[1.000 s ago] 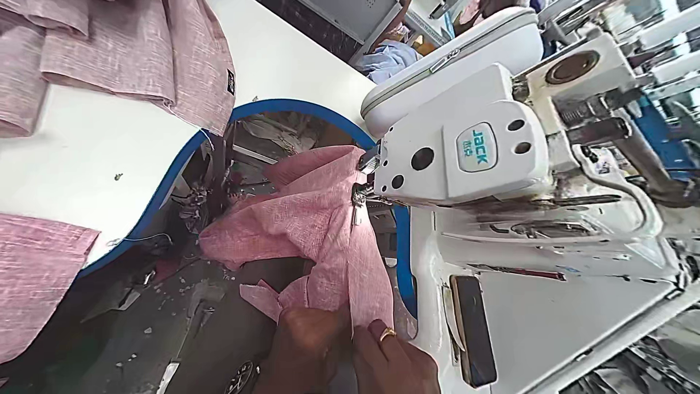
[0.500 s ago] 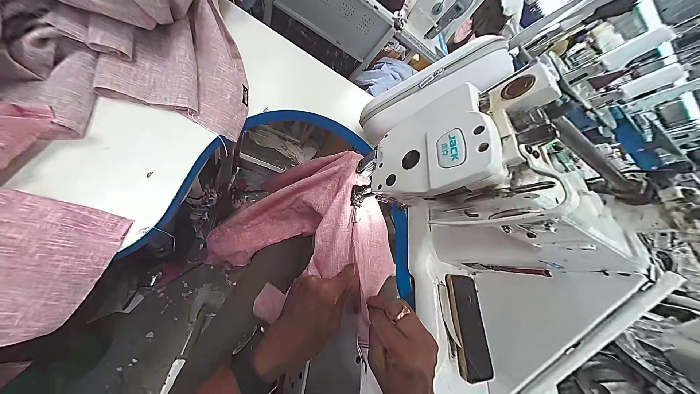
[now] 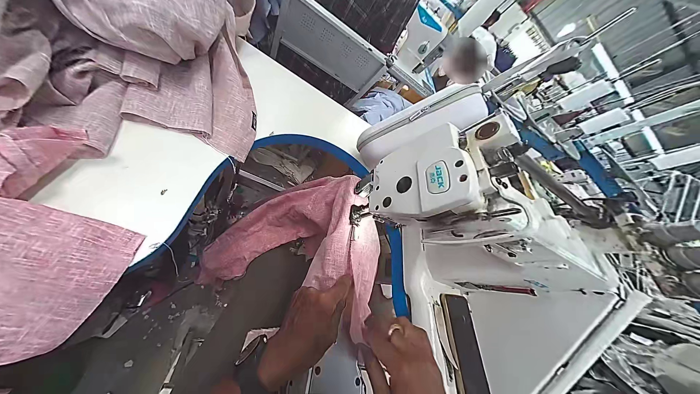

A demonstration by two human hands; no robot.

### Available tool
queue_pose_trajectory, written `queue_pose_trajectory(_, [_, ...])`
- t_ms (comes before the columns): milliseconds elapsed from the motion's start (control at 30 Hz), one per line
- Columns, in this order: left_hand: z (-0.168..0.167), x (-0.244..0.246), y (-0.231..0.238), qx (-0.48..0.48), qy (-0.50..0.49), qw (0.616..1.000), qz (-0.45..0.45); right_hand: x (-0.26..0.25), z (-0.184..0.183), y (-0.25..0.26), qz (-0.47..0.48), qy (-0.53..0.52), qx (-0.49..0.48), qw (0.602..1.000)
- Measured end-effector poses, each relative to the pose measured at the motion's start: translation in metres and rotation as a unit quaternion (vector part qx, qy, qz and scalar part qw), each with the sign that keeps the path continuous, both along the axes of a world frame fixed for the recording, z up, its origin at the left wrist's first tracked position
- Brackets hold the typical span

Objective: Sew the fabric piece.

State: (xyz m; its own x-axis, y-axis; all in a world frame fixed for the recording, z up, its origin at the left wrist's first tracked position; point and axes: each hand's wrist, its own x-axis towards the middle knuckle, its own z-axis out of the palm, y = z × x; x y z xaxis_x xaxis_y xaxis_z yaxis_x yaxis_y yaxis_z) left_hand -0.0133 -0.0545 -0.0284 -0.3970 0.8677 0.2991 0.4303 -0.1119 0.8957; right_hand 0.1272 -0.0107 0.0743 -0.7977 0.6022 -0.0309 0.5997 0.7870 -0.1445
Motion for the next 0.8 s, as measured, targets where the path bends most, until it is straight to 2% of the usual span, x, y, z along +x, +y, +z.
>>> queue_pose_trajectory(133, [0.0, -0.004, 0.003, -0.006, 0.032, 0.999, 0.004, -0.003, -0.019, 0.008, 0.049, 0.038, -0.023, 0.998])
queue_pose_trajectory(300, [-0.005, 0.002, 0.005, 0.011, 0.015, 1.0, 0.008, -0.001, -0.025, 0.014, 0.044, 0.133, 0.008, 0.99])
queue_pose_trajectory(367, [-0.005, 0.003, 0.007, 0.012, 0.012, 0.999, 0.027, -0.002, -0.03, 0.01, -0.006, 0.208, -0.085, 0.974])
queue_pose_trajectory(467, [-0.007, 0.007, 0.006, 0.016, -0.009, 0.999, 0.034, 0.0, -0.028, 0.004, -0.123, 0.327, -0.271, 0.897])
queue_pose_trajectory(533, [-0.006, 0.006, 0.008, 0.016, -0.034, 0.999, 0.03, 0.0, -0.027, 0.007, -0.137, 0.365, -0.34, 0.856])
queue_pose_trajectory(567, [-0.007, 0.004, 0.01, 0.016, -0.042, 0.998, 0.032, -0.002, -0.027, 0.008, -0.134, 0.37, -0.354, 0.848])
queue_pose_trajectory(600, [-0.007, 0.003, 0.011, 0.014, -0.047, 0.998, 0.033, -0.003, -0.028, 0.007, -0.13, 0.373, -0.351, 0.849])
queue_pose_trajectory(667, [-0.007, 0.002, 0.014, 0.012, -0.052, 0.998, 0.037, -0.006, -0.032, 0.003, -0.106, 0.375, -0.286, 0.876])
queue_pose_trajectory(733, [-0.006, 0.0, 0.018, 0.01, -0.053, 0.998, 0.038, -0.008, -0.039, 0.003, -0.053, 0.362, -0.155, 0.918])
queue_pose_trajectory(800, [-0.004, 0.001, 0.017, 0.019, -0.058, 0.998, 0.035, -0.01, -0.048, 0.006, -0.003, 0.336, -0.005, 0.942])
